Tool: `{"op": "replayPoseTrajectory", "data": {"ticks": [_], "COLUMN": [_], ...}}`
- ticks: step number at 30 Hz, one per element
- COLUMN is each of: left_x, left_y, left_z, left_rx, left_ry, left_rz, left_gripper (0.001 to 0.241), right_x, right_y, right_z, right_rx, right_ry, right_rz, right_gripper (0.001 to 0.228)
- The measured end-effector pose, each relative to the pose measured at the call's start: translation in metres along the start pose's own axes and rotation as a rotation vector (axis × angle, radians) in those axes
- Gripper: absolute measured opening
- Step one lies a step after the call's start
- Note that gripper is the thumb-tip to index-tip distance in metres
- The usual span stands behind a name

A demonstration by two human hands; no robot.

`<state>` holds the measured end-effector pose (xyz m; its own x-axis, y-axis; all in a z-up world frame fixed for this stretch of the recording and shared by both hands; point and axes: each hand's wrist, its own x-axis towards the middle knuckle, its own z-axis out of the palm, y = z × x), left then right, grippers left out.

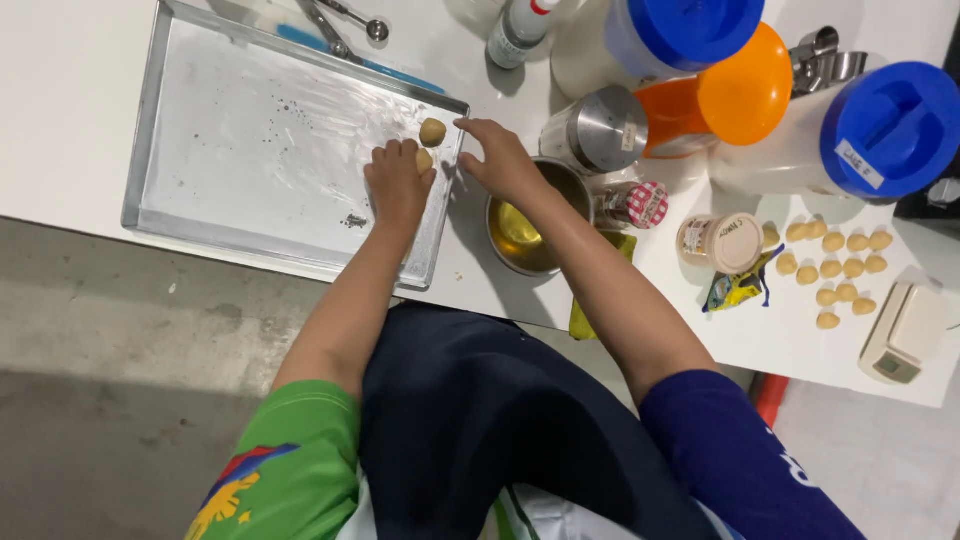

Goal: Greasing a baking tray and rolling dough into small balls for baking.

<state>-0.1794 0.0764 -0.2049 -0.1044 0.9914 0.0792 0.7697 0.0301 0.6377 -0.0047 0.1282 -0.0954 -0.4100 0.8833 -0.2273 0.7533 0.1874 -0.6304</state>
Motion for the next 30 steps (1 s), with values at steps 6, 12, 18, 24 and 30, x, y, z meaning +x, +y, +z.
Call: {"op": "replayPoseTrajectory", "data": {"ticks": [6, 12, 18, 24, 30], "left_x": [-0.018, -0.061, -0.067, -0.087, -0.109], "left_y": [0.004, -0.007, 0.001, 0.01, 0.0], "left_z": [-0.024, -0.012, -0.022, -0.055, -0.044], "left_rx": [-0.019, -0.084, -0.084, 0.026, -0.068], "left_ry": [0.009, 0.003, 0.049, -0.023, -0.14], "left_rz": [-0.01, -0.064, -0.041, -0.107, -0.164], "left_gripper": [0.085, 0.087, 0.076, 0.078, 0.058], "right_x": [0.054, 0.078, 0.084, 0.081, 0.073], "right_y": [0.03, 0.038, 0.031, 0.026, 0.026], "right_z": [0.061, 0.071, 0.066, 0.056, 0.052], "right_rx": [-0.077, -0.359, -0.334, -0.258, -0.294], "right_ry": [0.11, -0.025, 0.086, -0.053, -0.074], "right_rz": [-0.223, -0.45, -0.335, -0.33, -0.199], "right_gripper": [0.054, 0.027, 0.022, 0.049, 0.062]}}
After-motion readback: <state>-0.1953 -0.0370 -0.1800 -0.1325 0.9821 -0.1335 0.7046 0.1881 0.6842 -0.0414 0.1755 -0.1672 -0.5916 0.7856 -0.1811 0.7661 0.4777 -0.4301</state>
